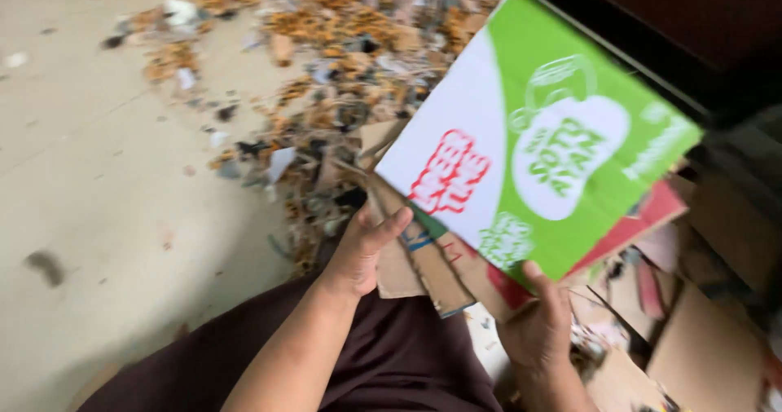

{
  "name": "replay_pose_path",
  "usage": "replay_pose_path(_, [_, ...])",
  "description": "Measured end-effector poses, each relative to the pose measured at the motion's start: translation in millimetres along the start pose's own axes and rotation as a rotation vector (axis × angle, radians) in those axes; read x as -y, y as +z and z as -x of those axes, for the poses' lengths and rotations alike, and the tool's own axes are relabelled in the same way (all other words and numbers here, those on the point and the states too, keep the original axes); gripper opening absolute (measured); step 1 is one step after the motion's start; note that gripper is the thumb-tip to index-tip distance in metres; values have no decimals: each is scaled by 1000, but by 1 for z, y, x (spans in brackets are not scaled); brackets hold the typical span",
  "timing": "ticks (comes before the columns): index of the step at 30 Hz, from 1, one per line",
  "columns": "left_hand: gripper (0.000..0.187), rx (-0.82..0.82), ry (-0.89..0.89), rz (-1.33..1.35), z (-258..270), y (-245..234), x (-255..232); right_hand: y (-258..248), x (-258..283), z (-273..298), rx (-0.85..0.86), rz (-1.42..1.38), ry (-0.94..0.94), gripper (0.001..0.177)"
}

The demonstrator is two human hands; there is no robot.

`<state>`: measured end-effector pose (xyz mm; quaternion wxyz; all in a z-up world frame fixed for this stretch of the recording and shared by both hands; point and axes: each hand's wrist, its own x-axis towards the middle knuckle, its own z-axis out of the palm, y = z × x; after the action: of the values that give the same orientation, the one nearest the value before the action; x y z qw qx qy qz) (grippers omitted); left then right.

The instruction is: Gathering leopard-print fabric scraps onto cardboard bases and tying them into secure bundles with a black cord.

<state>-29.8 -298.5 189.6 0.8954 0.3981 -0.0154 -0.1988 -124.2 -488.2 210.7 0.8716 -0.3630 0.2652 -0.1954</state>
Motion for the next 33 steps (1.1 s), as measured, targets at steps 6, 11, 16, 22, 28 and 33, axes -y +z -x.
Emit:
replay_pose_path(6, [44, -434, 126, -66, 66, -112, -26, 43, -86, 12, 304, 224, 292, 70])
replay_pose_path(11, [56, -556, 220, -52, 100, -211, -29, 65, -136, -18, 623, 174, 249, 35])
replay_pose_path(16, [67, -556, 211, -152, 106, -241, -40, 103, -152, -42, 572, 425, 138, 58])
replay_pose_path(22, [58, -535, 133, -252, 112, -229, -73, 100, -170, -39, 471, 615, 370, 67])
replay_pose_path(28, [60, -534, 124, -223, 96, -238, -53, 104, -170, -34, 300, 600, 302, 49])
replay_pose_path(33, [99, -80, -483, -794, 104, -215, -86, 91, -160, -60, 149, 455, 166, 38])
